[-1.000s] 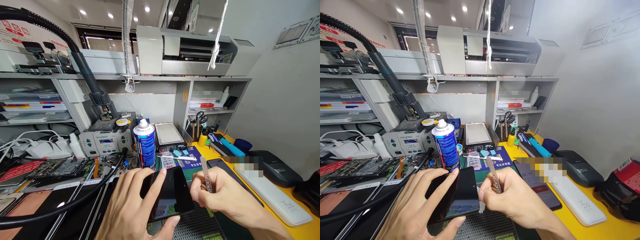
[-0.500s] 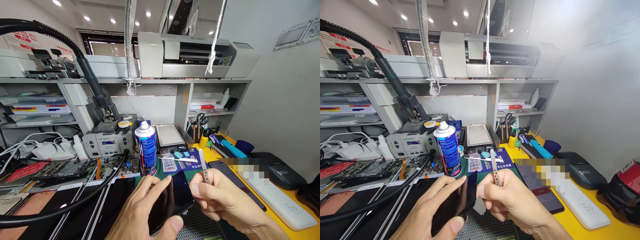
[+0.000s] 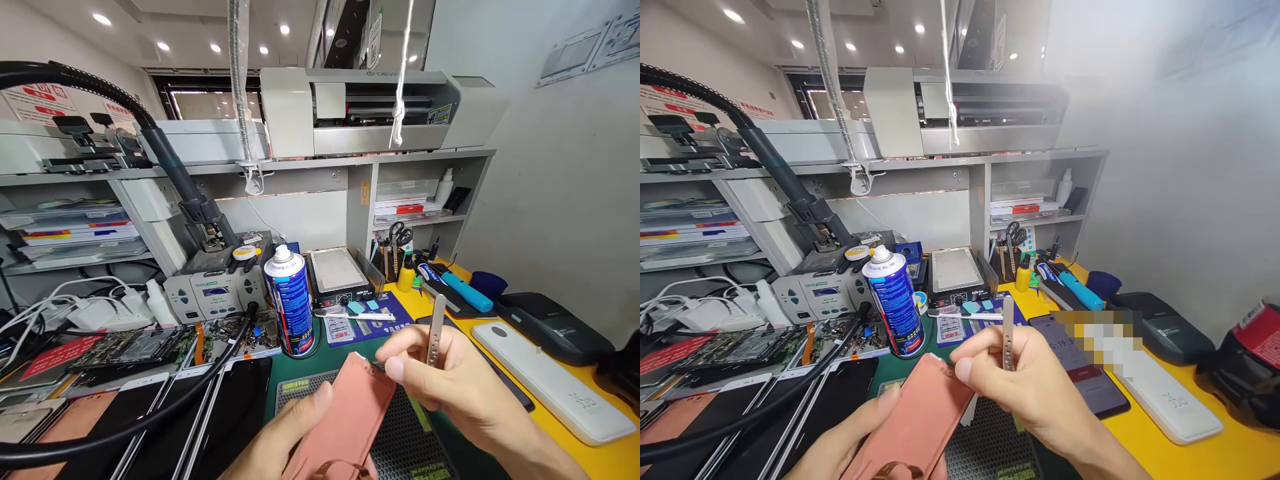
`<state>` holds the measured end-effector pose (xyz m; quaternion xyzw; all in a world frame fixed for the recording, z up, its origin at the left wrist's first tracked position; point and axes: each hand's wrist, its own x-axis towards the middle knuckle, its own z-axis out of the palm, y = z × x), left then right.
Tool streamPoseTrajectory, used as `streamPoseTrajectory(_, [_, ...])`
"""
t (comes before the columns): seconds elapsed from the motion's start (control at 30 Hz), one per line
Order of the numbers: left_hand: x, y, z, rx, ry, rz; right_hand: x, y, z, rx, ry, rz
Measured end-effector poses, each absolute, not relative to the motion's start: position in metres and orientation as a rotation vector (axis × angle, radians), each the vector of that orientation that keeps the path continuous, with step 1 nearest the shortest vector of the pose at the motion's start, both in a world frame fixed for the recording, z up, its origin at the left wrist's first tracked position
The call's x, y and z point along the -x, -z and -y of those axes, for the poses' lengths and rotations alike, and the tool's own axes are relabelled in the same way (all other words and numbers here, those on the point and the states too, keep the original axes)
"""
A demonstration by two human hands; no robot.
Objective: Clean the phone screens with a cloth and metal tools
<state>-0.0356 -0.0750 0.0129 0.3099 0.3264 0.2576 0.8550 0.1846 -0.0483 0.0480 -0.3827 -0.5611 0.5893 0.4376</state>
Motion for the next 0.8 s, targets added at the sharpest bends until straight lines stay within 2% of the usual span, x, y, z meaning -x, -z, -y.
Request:
streamPoseTrajectory(0.33, [0.031,-0.017,0.078,-0.483,-0.569,-0.535,-0.182,-0.046,0.051,1.192,-1.225,1.615])
streamPoseTrajectory(0.8, [0.033,-0.017,0.078,-0.646,-0.53,-0.535,-0.181,-0.047,0.049,1.103,-1.187,1.676])
